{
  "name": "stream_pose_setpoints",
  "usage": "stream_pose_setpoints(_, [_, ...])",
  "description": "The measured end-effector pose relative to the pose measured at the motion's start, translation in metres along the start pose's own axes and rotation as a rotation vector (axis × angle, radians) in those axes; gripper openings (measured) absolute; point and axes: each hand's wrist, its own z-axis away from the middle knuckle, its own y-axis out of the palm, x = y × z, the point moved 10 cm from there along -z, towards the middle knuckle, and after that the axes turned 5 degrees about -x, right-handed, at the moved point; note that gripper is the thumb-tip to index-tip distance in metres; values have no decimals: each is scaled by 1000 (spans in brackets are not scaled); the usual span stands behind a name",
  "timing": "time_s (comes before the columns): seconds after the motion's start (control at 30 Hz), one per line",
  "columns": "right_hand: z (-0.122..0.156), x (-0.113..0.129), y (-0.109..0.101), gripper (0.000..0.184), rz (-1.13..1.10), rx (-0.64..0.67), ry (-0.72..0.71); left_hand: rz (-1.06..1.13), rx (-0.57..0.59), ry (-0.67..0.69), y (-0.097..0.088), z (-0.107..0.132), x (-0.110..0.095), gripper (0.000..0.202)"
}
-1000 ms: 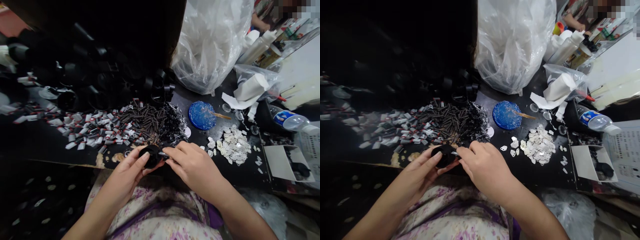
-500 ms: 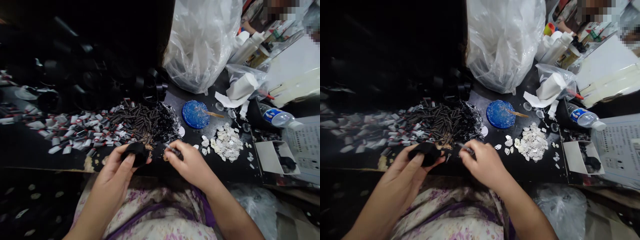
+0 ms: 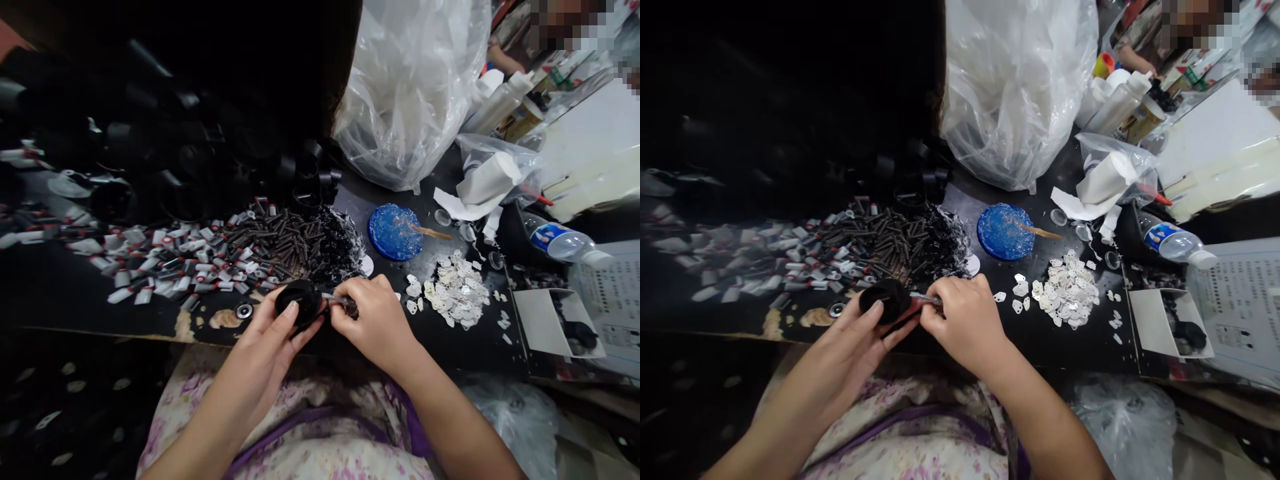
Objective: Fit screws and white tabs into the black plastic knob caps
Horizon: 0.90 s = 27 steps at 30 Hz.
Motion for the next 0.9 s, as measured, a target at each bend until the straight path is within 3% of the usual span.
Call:
stream_pose_setpoints(0.2, [14,9,-21,7,-222,-185,-7,74,-17,-28,4,1,5,17])
stream_pose_setpoints(0.4, [14,-2,-24,7,-385,-182,133,79,-1,58,3,4,0,16])
stream_pose_setpoints(0.5, [15,1,-30,10,-442,-216,116,52,-16,57,0,5,1,18])
stream_pose_setpoints(0.73, [19,20,-35,9,-241,-263,-42,-17,25,-12,5,12,11,24])
stream_pose_setpoints(0.9, [17,23,-38,11,-188,-274,-83,-112,63,74,7,12,4,21])
